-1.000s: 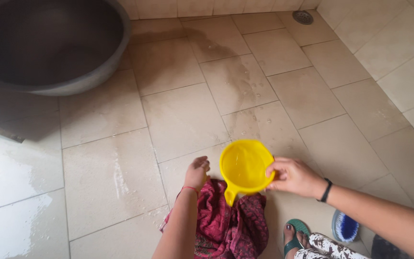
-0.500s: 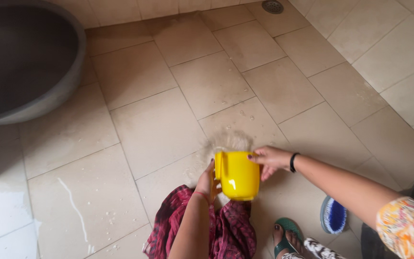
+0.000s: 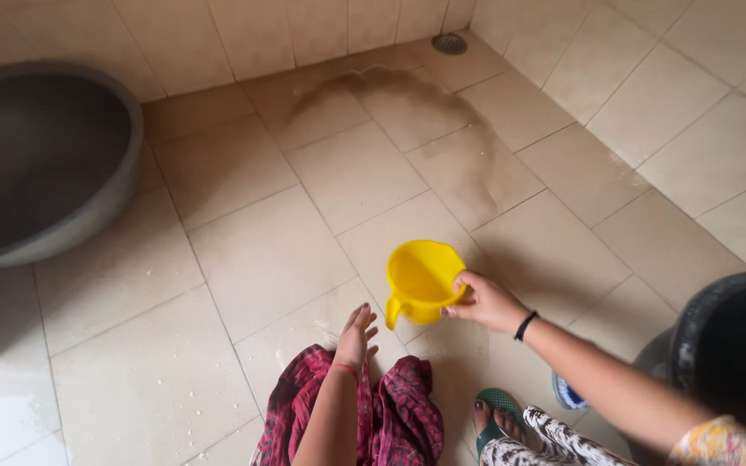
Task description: The person pours water from a yellow pitcher onto a red cloth on the floor, then rubs and wrings the cloth by hand, repeating the pouring and wringing several times.
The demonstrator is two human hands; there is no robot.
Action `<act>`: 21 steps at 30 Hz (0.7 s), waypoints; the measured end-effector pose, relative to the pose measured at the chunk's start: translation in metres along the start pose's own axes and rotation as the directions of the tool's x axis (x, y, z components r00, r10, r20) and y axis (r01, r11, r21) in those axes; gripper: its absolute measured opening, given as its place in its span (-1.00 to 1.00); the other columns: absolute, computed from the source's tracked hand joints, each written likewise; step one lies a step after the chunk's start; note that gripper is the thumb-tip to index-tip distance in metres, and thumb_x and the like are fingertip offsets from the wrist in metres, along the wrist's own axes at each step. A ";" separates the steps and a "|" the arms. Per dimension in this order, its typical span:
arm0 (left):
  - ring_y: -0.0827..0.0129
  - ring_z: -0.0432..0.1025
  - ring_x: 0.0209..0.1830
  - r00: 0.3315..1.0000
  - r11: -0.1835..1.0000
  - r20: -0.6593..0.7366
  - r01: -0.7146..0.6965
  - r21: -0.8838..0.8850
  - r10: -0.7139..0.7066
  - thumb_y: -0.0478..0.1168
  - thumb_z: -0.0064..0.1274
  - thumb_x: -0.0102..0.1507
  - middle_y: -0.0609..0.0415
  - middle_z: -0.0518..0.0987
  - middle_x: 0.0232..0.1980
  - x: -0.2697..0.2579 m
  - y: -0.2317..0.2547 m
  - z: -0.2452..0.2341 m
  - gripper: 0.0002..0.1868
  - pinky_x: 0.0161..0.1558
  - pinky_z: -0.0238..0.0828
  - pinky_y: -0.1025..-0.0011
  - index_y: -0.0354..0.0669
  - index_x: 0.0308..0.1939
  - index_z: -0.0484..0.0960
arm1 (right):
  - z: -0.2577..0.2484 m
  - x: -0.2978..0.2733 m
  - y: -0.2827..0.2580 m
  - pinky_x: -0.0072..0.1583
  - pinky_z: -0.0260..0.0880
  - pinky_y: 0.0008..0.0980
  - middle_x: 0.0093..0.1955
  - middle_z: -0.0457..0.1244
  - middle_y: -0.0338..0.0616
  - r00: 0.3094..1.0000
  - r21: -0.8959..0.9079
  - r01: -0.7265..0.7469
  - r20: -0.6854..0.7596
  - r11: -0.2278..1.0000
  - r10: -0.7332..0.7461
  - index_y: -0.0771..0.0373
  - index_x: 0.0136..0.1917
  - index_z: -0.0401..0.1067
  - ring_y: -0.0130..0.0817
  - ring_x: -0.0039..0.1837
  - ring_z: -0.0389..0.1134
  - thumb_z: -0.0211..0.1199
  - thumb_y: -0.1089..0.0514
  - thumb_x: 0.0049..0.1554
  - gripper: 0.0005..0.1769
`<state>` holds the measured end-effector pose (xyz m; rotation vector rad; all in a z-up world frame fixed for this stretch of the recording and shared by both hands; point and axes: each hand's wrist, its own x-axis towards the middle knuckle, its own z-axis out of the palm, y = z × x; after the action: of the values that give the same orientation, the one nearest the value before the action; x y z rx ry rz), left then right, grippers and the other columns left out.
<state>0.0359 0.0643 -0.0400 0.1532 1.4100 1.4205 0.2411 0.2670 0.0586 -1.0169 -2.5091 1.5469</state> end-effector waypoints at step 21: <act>0.30 0.26 0.48 0.827 0.520 0.548 -0.416 0.746 -0.123 0.16 -0.07 0.23 0.12 0.35 0.52 -0.142 0.172 0.297 -0.23 0.28 0.36 0.17 0.24 0.53 0.18 | -0.110 -0.276 0.007 -0.18 0.45 -0.44 -0.21 0.40 -0.07 0.551 -0.062 -0.025 -0.834 0.998 -0.038 0.29 -0.02 0.37 -0.39 -0.21 0.50 0.52 0.09 -0.01 -0.57</act>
<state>0.2089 0.2001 0.2590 1.2718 1.4840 0.5669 0.4995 0.2082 0.1927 -1.3251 -1.8368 0.6511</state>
